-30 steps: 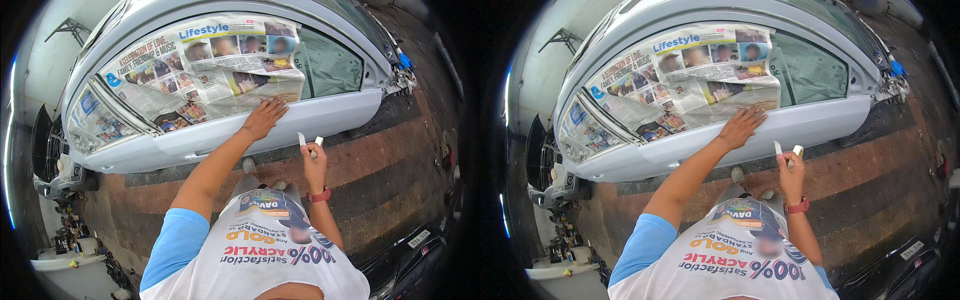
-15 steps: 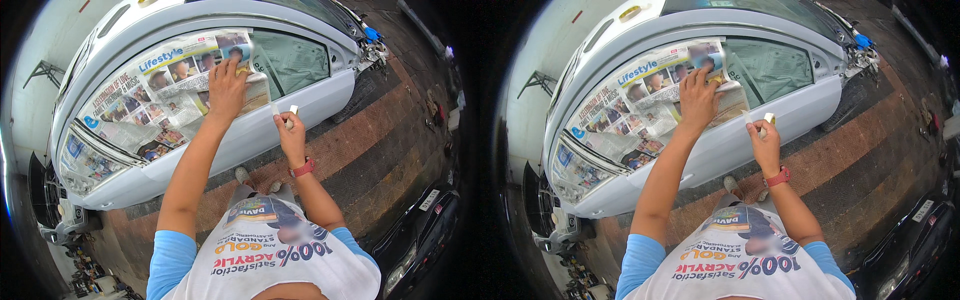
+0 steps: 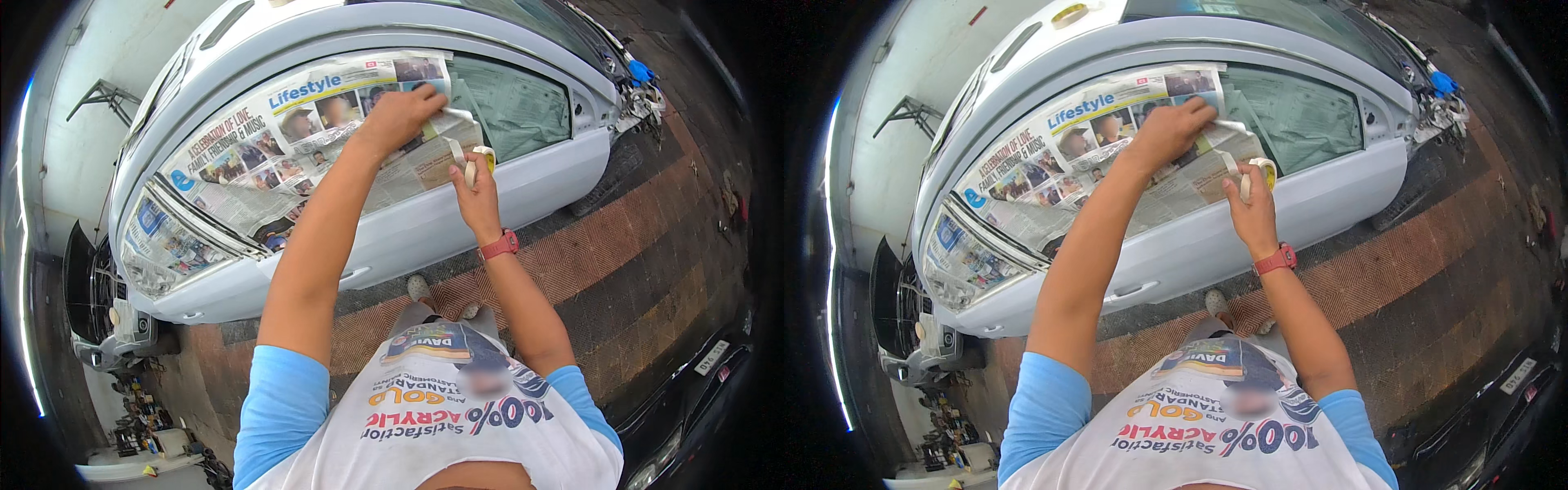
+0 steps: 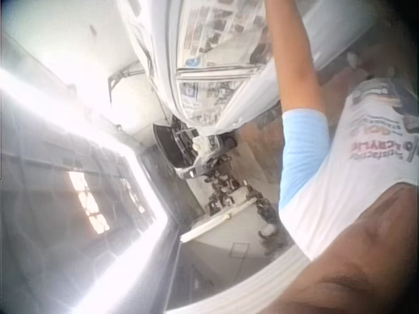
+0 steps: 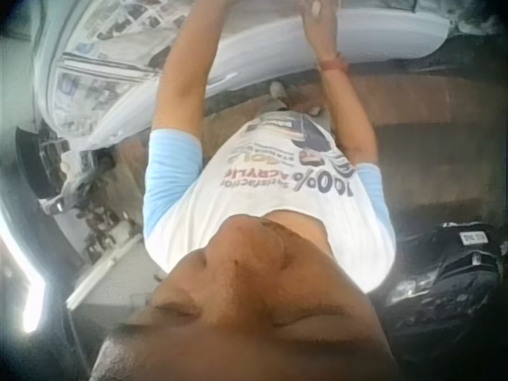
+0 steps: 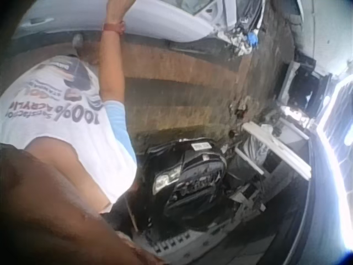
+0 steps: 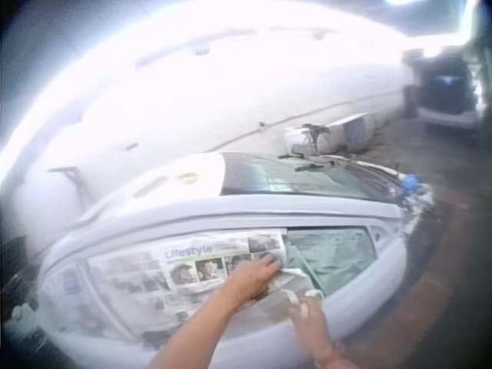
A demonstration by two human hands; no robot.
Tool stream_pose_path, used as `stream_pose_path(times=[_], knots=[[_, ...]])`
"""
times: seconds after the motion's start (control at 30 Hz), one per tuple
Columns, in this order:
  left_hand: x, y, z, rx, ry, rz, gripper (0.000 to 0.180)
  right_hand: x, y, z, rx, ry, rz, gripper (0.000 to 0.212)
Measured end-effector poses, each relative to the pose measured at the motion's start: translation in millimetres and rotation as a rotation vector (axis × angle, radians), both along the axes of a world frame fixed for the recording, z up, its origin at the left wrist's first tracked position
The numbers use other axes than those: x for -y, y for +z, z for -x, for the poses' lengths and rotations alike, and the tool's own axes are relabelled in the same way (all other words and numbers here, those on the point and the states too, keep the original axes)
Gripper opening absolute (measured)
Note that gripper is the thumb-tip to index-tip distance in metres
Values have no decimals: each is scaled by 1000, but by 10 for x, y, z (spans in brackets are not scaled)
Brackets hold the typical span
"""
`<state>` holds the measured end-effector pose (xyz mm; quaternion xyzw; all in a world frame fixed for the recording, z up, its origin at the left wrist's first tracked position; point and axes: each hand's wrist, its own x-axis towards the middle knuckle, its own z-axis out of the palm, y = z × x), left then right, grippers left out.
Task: The person places newspaper sheets over a white car door and secures them with masking tape. They smooth the paper and tape along the door edges and window frame, then open the door to continue taping the inner edge and handle area.
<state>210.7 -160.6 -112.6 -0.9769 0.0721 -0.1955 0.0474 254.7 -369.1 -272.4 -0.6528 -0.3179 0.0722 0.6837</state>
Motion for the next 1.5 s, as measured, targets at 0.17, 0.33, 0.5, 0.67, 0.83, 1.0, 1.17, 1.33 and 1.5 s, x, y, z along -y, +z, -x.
stream_pose_path(times=[0.17,0.33,0.5,0.67,0.83,1.0,1.17,1.33,1.5], knots=[[-202,108,95,19,-103,-273,24,-94,-56,56,-61,74,56,42],[-262,119,17,83,-56,-172,26,-89,-76,94,26,-1,95,42],[-233,110,-109,246,16,-235,26,-130,-140,61,157,-35,38,42],[-234,66,-63,225,-49,-413,27,-110,13,57,55,-44,69,35],[3,-59,-43,253,48,-452,34,-219,182,-232,-178,-109,21,28],[268,-291,75,106,237,-390,55,-468,421,-586,70,-320,70,38],[226,-383,162,101,253,-296,65,-705,672,-820,134,-347,141,44],[223,-376,147,102,267,-240,67,-849,784,-852,173,-456,241,42],[364,-194,-38,53,354,-130,68,-845,811,-913,187,-513,327,48]])
